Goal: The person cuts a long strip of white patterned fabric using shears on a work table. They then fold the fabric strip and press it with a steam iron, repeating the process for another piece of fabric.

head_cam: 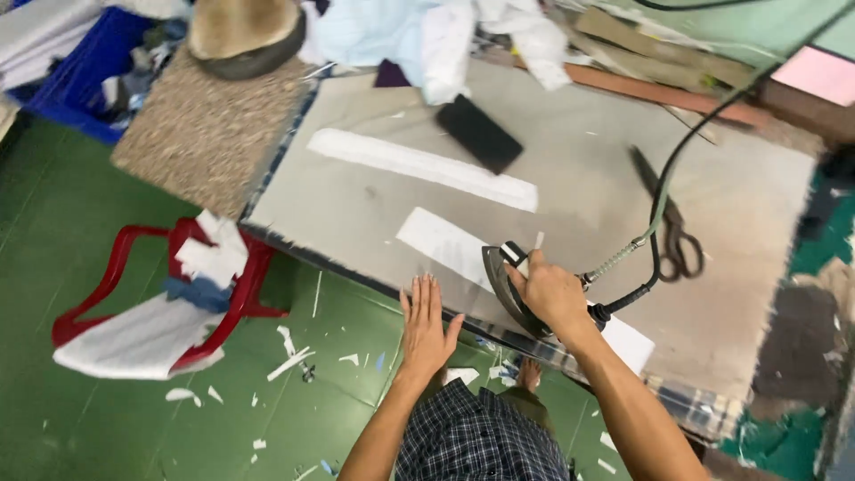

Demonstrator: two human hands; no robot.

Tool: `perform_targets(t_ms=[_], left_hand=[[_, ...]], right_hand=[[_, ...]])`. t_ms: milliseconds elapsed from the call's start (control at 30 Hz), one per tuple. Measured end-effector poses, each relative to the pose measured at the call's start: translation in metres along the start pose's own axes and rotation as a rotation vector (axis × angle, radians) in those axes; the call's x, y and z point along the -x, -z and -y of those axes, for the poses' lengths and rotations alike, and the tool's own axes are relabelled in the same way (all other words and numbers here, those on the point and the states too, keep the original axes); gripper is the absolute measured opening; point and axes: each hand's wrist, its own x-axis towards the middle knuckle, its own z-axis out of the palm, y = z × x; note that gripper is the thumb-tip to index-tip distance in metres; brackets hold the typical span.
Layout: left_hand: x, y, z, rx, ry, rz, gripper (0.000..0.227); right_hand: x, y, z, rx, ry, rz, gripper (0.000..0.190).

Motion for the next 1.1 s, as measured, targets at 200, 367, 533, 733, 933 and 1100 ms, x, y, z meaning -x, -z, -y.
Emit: perform_targets(t_ms=[200, 367, 533, 733, 933, 1100], left_hand=[[-0.025, -0.077, -0.095, 0.024, -0.207, 0.2, 0.076], [-0.012, -0.124, -0.169, 0.11, -0.325, 0.337, 0.072], [-0.002, -0.155, -0.21, 0.15, -0.463, 0.311, 0.049], [0.027, -0.207, -0.224, 0.103, -0.592, 0.284, 0.031], [0.021, -0.207, -0.253, 0.042, -0.469, 0.436, 0.03], [0.007, -0.19, -0.238, 0.2, -0.282, 0.507, 0.021]], right_hand=[[0.063, -0.005, -0.154, -0.069, -0.179, 0.013, 0.054], [0.086, -0.004, -0.263, -0.1, -0.325, -0.129, 0.054], [0.072, 0.009, -0.321, -0.131, -0.346, -0.228, 0.056], [0.079, -0.002, -0.332, -0.242, -0.375, -0.242, 0.059], [0.101, -0.023, -0.333, -0.361, -0.36, -0.315, 0.063], [0.146, -0.048, -0.326, -0.235, -0.233, -0.552, 0.057]])
